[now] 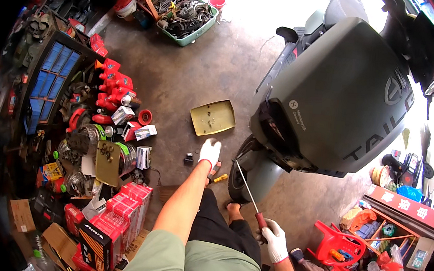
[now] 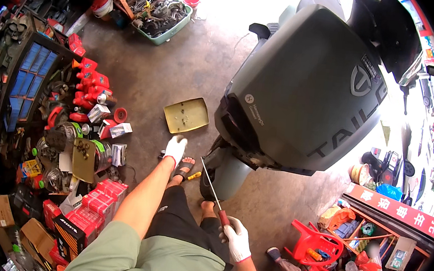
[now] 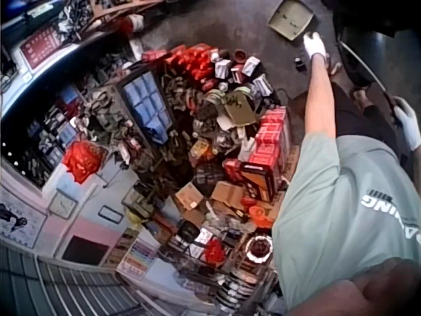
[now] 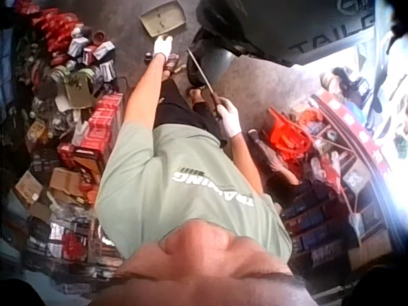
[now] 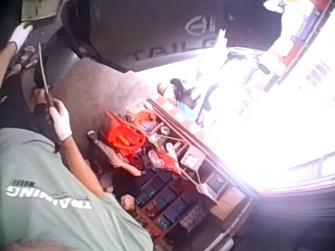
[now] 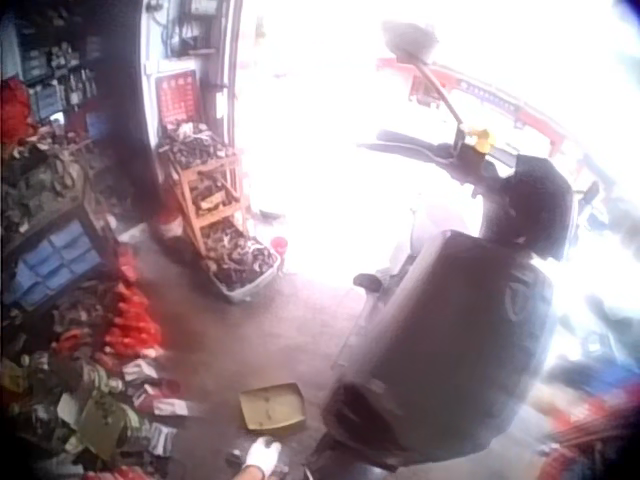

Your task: The person removes a black plastic fairing piece from the front of the motorcycle using a power drill and then uses a flathead screwdriver to pry and remove additional plastic body panels from the floorboard area.

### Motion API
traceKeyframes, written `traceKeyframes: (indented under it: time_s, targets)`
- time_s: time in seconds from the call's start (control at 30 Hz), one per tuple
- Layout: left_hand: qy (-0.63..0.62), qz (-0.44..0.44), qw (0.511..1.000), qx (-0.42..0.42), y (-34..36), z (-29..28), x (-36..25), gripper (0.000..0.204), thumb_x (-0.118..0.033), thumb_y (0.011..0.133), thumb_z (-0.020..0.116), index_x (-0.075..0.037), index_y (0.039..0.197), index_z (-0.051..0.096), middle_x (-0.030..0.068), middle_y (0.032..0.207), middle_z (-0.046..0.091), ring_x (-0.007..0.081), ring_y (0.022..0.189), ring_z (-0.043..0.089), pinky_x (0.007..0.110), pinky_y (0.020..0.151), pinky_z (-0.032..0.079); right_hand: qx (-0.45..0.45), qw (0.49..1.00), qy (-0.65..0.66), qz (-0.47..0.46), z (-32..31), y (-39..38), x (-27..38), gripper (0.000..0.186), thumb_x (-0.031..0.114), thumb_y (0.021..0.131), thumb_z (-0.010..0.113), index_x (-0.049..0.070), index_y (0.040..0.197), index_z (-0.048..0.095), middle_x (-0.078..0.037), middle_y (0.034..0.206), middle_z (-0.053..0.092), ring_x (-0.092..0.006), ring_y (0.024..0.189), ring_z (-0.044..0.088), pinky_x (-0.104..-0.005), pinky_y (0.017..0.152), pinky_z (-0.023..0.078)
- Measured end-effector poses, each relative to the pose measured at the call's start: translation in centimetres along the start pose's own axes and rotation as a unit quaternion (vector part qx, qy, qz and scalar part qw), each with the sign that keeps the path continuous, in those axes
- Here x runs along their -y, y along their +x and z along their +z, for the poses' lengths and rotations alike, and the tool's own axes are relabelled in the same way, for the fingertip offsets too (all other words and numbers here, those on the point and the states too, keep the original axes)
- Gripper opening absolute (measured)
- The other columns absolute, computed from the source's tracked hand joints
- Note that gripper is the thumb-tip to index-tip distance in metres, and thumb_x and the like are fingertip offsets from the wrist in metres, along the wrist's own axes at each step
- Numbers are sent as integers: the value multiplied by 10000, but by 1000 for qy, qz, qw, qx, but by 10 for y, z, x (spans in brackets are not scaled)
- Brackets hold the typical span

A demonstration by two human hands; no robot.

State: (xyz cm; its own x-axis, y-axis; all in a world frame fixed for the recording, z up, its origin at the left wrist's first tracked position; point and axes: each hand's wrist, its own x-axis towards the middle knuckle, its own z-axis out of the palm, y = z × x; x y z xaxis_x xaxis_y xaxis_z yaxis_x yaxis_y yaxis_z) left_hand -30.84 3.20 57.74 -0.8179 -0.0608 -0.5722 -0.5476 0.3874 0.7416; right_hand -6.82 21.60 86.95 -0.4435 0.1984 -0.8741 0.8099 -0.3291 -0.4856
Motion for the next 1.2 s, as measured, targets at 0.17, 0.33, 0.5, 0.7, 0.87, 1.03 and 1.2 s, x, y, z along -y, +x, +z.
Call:
traceKeyframes:
  time_s: [0.17,0.33,0.5,0.7,0.87,1.03,1.2]
  targets:
    - [-143,-96,909,380,-82,-30,-16,388,-225,984,494,8,1289,556,129,1118,643,223,1003,607,368,859,507,-2,997,75,-7,41,38,2,369,122,977,522,-19,1318,539,-70,971,642,-122,773,628,-260,663,519]
    - [-261,-218,836,430,-169,-47,-39,351,-244,992,578,-40,1277,566,62,1164,631,159,1011,605,322,895,506,34,991,-92,-94,77,78,-6,305,193,979,578,-19,1192,633,-77,962,667,-120,817,608,-288,726,514]
    - [-160,-194,904,346,-188,-72,-49,225,-128,986,542,-17,1180,573,73,947,648,115,787,615,273,673,529,-2,986,-158,-60,86,126,23,274,187,950,551,-16,1094,665,-81,877,667,-121,661,584,-292,622,500]
    - [99,48,941,321,-194,-99,-68,413,-219,885,660,-44,1254,608,133,992,680,243,905,680,340,823,534,23,999,34,-12,94,170,66,206,153,997,519,21,1132,604,-76,889,680,-123,634,601,-268,562,501]
    - [118,75,955,261,-181,-126,-75,497,-313,868,680,-56,1287,612,169,1089,702,280,1010,684,342,918,518,-54,991,99,-68,93,172,75,163,128,1012,483,36,1046,613,-60,844,672,-119,609,588,-262,520,486]
    - [74,-13,963,258,-179,-139,-69,436,-292,877,694,-32,1225,648,174,1122,677,274,1031,666,351,914,513,-44,991,122,-24,92,180,77,171,148,1021,484,44,1035,620,-64,848,679,-128,612,600,-272,531,515]
    - [63,8,978,201,-182,-135,-70,392,-291,886,685,-45,1191,661,203,1026,705,321,972,697,372,872,531,-39,990,132,0,94,194,78,171,156,1021,496,51,1005,630,-67,832,687,-138,594,602,-284,509,522]
